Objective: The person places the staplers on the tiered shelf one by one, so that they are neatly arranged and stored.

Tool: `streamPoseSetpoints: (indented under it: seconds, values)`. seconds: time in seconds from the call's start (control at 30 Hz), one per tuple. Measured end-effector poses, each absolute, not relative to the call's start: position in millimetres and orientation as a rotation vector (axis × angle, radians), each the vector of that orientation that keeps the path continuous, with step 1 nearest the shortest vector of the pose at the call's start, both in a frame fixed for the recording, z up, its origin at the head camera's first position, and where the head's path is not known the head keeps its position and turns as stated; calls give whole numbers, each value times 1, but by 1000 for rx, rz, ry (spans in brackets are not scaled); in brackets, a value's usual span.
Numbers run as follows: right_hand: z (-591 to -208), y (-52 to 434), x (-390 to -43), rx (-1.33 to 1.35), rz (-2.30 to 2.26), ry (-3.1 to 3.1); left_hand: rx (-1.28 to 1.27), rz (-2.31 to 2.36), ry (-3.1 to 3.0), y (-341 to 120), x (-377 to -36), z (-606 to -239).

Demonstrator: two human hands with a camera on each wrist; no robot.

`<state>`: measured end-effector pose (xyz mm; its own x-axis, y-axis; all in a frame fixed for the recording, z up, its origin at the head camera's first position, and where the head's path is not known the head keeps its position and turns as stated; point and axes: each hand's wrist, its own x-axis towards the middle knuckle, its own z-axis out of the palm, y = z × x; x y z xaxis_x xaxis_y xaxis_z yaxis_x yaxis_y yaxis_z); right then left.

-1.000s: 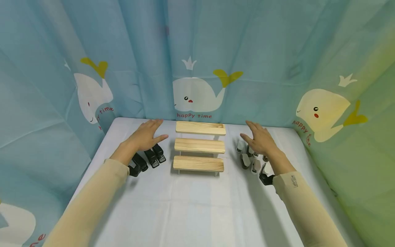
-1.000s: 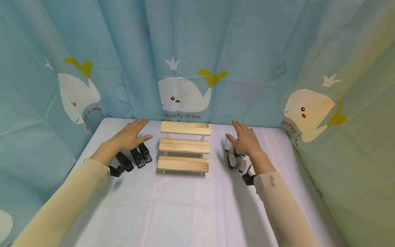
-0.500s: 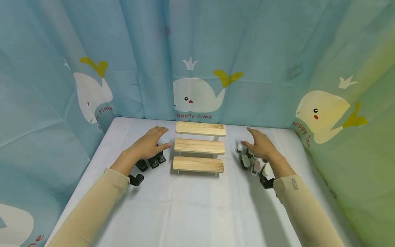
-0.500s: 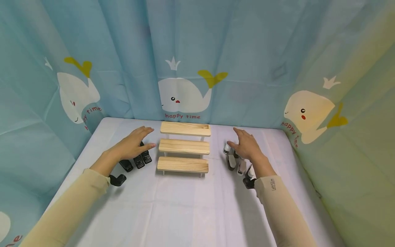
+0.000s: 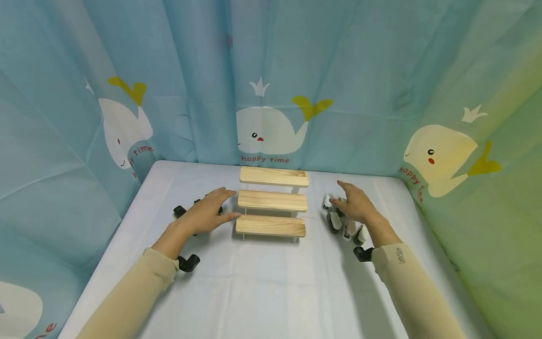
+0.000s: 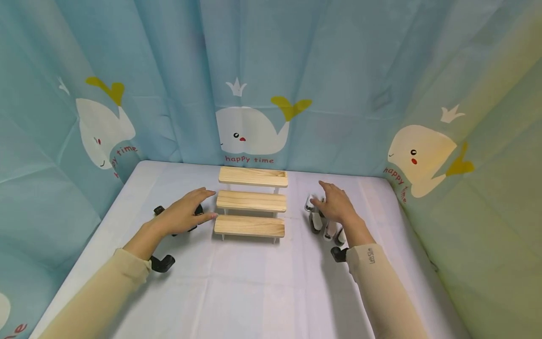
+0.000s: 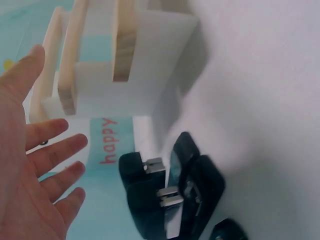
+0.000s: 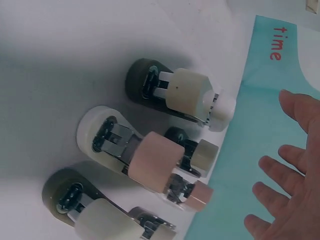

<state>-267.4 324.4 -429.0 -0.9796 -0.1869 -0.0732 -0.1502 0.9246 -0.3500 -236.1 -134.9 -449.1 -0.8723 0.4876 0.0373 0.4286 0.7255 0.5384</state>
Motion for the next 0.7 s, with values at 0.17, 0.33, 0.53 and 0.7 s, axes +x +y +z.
streamPoseSetpoints:
  seconds: [0.17, 0.33, 0.53, 0.7]
  values:
    - [-432, 326, -268, -250, -539, 2968, 759, 861, 2819, -131, -229, -457]
    - [-438, 327, -270, -259, -541, 2959, 749, 897, 2806, -129, -224, -462]
    - [-442, 327, -273, -256, -551, 2941, 724, 895, 2801, -124, -216, -467]
    - [-446, 325, -277, -235, -557, 2904, 704, 936, 2802, -120, -209, -472]
